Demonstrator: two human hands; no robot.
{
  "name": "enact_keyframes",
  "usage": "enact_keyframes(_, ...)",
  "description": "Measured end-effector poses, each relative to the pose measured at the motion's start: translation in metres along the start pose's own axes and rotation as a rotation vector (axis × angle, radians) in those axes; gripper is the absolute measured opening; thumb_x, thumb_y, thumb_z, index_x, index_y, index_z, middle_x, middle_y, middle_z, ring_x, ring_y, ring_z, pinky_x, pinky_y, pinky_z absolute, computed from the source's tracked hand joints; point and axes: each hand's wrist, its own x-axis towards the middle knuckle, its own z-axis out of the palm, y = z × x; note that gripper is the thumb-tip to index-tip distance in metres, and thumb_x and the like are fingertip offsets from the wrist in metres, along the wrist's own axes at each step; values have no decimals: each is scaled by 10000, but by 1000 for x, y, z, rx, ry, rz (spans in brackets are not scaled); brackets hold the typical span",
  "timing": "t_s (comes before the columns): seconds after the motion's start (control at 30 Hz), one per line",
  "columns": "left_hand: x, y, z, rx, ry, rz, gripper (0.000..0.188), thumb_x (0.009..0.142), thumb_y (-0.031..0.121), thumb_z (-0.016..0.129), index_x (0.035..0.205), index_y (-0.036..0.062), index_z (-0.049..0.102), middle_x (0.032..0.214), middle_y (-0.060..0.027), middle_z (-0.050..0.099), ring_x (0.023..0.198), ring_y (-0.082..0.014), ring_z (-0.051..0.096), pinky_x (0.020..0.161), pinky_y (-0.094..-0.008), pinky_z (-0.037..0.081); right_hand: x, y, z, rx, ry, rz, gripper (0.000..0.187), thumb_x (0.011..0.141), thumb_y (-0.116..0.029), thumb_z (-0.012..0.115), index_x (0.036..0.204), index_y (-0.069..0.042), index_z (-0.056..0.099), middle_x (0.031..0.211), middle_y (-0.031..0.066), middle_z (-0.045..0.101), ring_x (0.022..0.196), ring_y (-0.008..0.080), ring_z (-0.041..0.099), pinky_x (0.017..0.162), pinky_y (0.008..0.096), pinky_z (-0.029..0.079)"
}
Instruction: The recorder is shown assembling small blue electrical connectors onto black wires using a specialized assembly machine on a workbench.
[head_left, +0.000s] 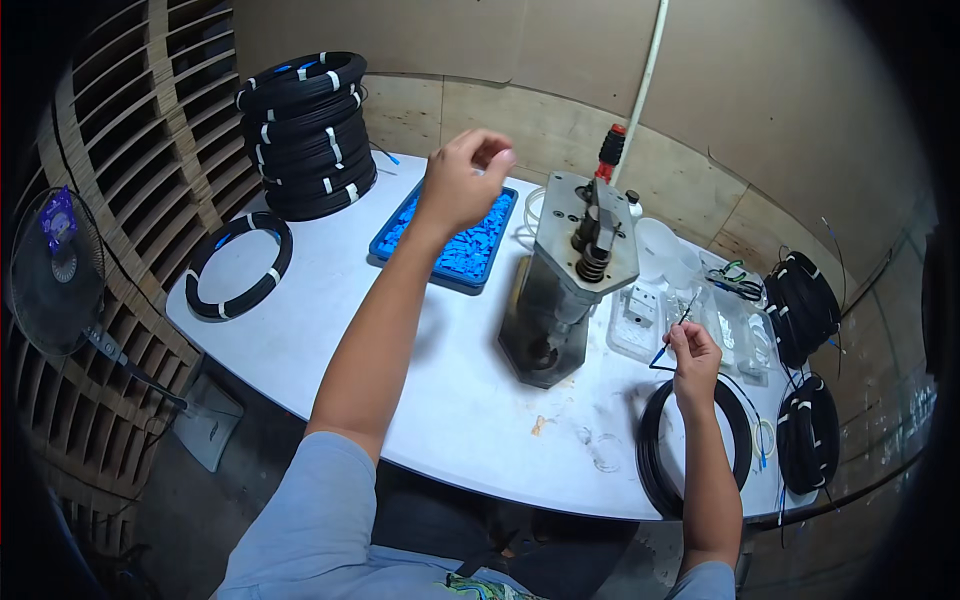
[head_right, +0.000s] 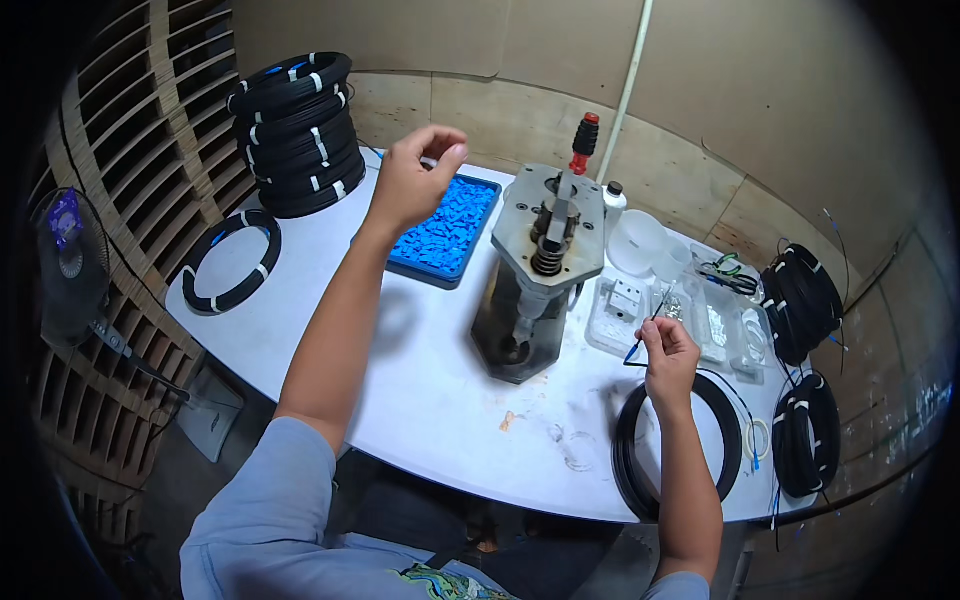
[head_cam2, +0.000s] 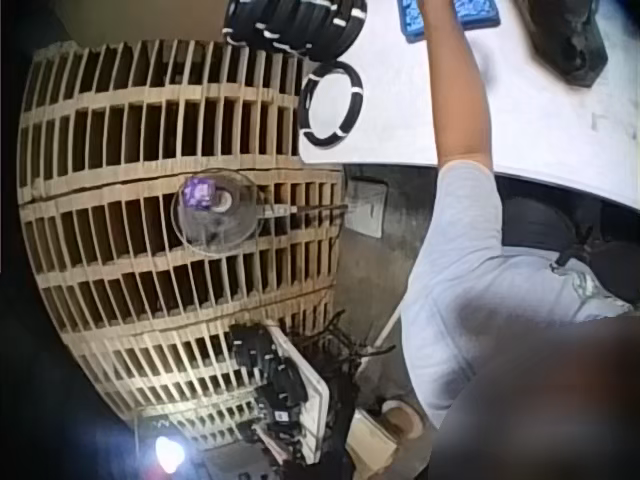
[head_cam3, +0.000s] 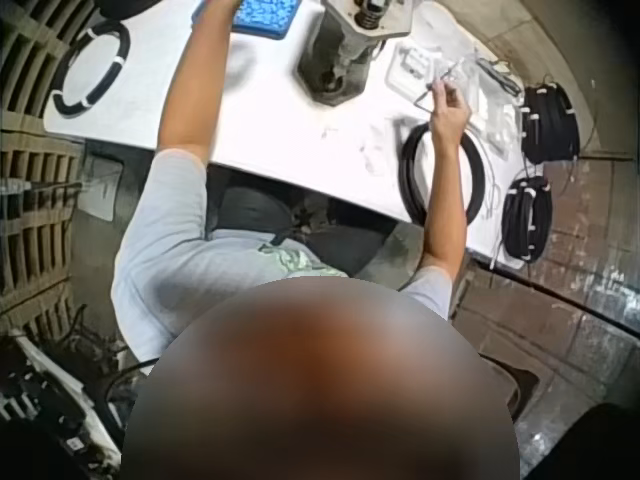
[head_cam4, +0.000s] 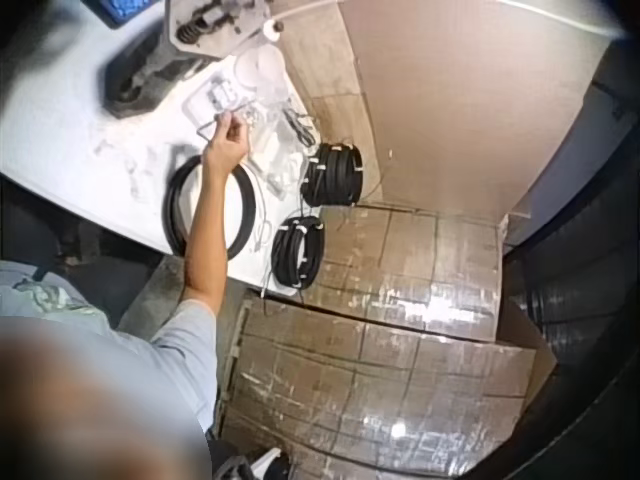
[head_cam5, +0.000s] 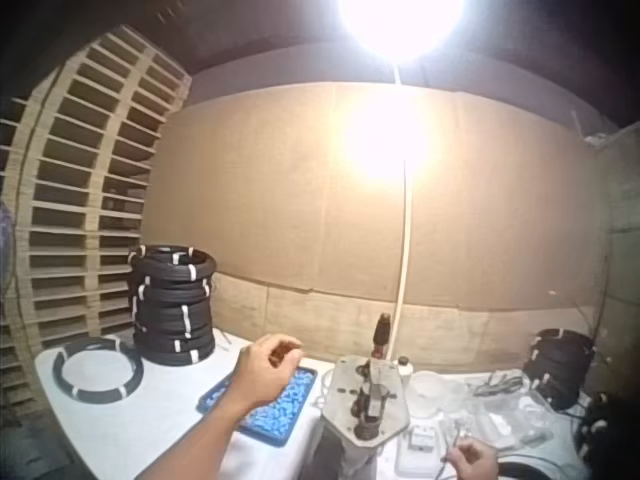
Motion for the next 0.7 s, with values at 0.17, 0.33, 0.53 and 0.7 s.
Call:
enact_keyframes(0.17,-26,-133,-23,378,-32,-308,211,823,173,622,970,32,677,907,-141,680,857,-275,659,810,-379,512,-27,11,27,17,73,160,140,924,-139,614,925,1,615,802,32,639,754,81,577,712,213,448)
enact_keyframes(0.33,-34,-193,-10,544,-193,-351,215,822,157,631,999,47,682,999,-174,657,964,-318,625,879,-407,488,-40,35,29,28,76,247,156,923,-194,621,892,-42,611,777,6,613,697,69,535,648,212,420)
enact_keyframes(0.53,-24,-228,26,667,-409,-288,340,855,119,566,1187,149,635,1201,-177,543,1112,-362,535,967,-436,440,-31,40,22,96,150,273,160,921,-202,627,901,-45,604,787,3,600,687,62,511,654,197,412)
enact_keyframes(0.7,-34,-245,41,808,-478,-267,312,871,153,567,1174,148,640,1226,-160,530,1149,-366,488,959,-443,439,-30,43,20,121,162,281,154,915,-192,636,907,-41,602,786,6,596,690,67,512,650,198,406)
